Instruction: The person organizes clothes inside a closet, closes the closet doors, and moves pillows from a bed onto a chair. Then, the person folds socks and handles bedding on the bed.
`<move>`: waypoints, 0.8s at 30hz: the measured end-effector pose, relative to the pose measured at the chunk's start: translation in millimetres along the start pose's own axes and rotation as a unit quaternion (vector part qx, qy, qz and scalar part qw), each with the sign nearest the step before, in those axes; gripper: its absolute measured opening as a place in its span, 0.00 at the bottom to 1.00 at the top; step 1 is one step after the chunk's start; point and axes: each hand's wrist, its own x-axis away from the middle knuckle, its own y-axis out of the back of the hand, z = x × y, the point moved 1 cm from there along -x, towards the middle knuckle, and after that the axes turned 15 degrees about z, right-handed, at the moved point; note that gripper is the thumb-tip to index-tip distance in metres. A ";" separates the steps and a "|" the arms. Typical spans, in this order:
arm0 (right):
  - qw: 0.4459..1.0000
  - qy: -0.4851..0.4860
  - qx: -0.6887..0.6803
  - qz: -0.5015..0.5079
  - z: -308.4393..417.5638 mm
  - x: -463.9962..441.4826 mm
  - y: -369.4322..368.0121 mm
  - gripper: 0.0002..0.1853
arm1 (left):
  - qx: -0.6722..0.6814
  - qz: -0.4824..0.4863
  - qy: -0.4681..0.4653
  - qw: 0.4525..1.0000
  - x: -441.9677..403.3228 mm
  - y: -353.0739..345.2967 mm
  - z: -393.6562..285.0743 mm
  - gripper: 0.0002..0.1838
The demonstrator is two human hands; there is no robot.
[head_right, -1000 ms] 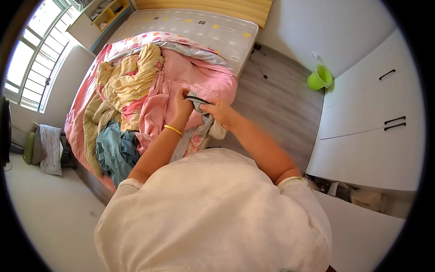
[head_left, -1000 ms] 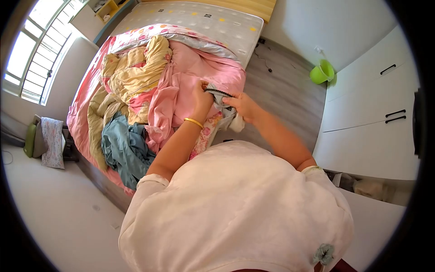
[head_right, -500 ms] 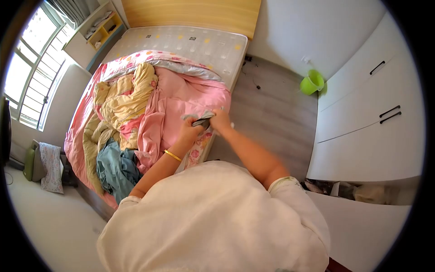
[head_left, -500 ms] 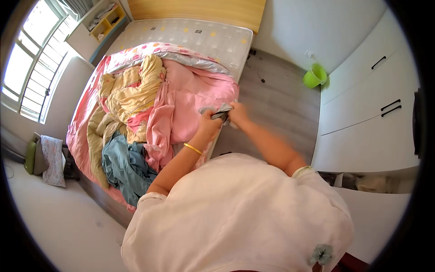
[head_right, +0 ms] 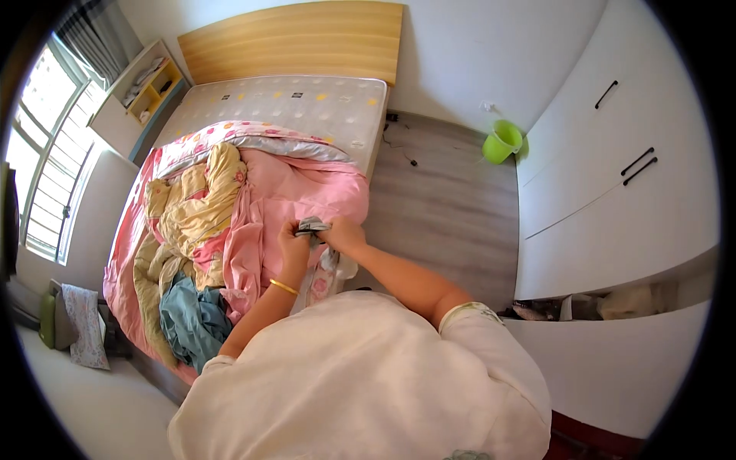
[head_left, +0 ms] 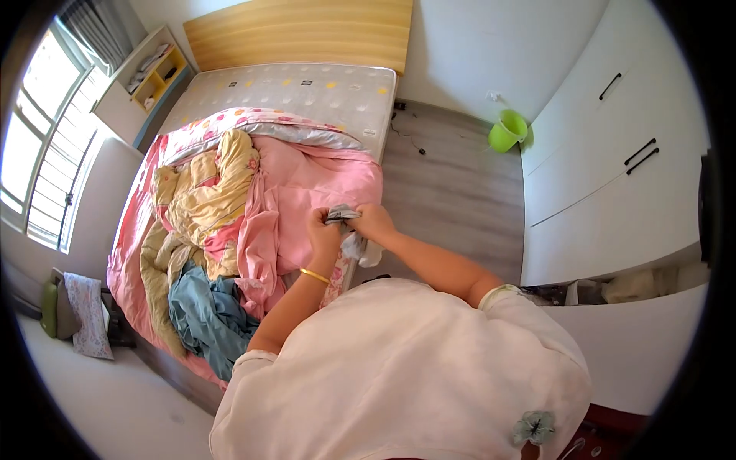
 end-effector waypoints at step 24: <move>0.965 0.050 0.155 -0.204 -33.8 2.1 15.3 0.05 | 0.223 0.193 0.015 0.955 23.3 -41.1 -44.0 0.05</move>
